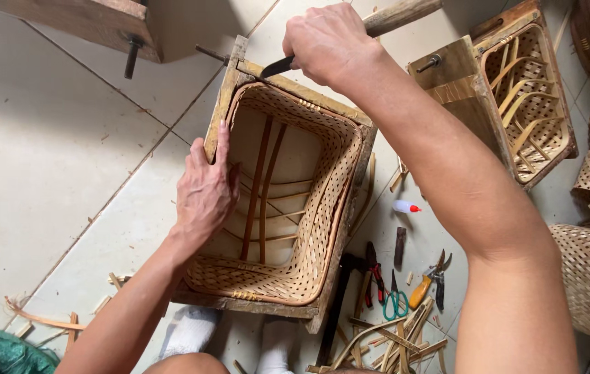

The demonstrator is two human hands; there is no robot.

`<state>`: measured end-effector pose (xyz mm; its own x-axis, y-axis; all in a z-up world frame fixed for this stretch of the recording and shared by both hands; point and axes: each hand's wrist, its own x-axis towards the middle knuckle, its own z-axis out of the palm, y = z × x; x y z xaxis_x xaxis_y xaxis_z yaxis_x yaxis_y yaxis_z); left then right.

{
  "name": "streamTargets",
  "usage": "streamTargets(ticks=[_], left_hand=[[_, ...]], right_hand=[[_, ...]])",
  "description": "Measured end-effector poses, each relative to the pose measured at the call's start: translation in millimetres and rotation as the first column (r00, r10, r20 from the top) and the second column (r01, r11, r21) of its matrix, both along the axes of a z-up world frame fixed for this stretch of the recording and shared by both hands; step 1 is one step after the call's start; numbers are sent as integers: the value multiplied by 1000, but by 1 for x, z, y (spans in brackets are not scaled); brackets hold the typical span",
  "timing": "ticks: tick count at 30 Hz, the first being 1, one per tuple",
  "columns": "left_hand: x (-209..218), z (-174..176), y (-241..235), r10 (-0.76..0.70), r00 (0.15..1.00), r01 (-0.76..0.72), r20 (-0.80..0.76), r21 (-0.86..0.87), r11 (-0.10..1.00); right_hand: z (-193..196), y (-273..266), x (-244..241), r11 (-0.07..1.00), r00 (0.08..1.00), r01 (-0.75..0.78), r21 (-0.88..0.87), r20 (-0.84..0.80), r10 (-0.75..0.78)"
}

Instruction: The person inserts thin wooden strips into a woven basket frame, secures them with a hammer, and applies glue along the edges. They use pliers to trim excess material and a chisel to adjust the frame, completing the basket assembly.

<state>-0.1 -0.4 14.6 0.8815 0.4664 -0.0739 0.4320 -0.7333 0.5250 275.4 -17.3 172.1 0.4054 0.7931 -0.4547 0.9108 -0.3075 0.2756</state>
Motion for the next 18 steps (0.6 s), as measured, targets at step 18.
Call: streamTargets(ticks=[18], left_hand=[[68,-8,27,3,1000,-3,-1,-8,1000]], right_hand=[[-20,-5,8,1000,1000,-24,2,7,24]])
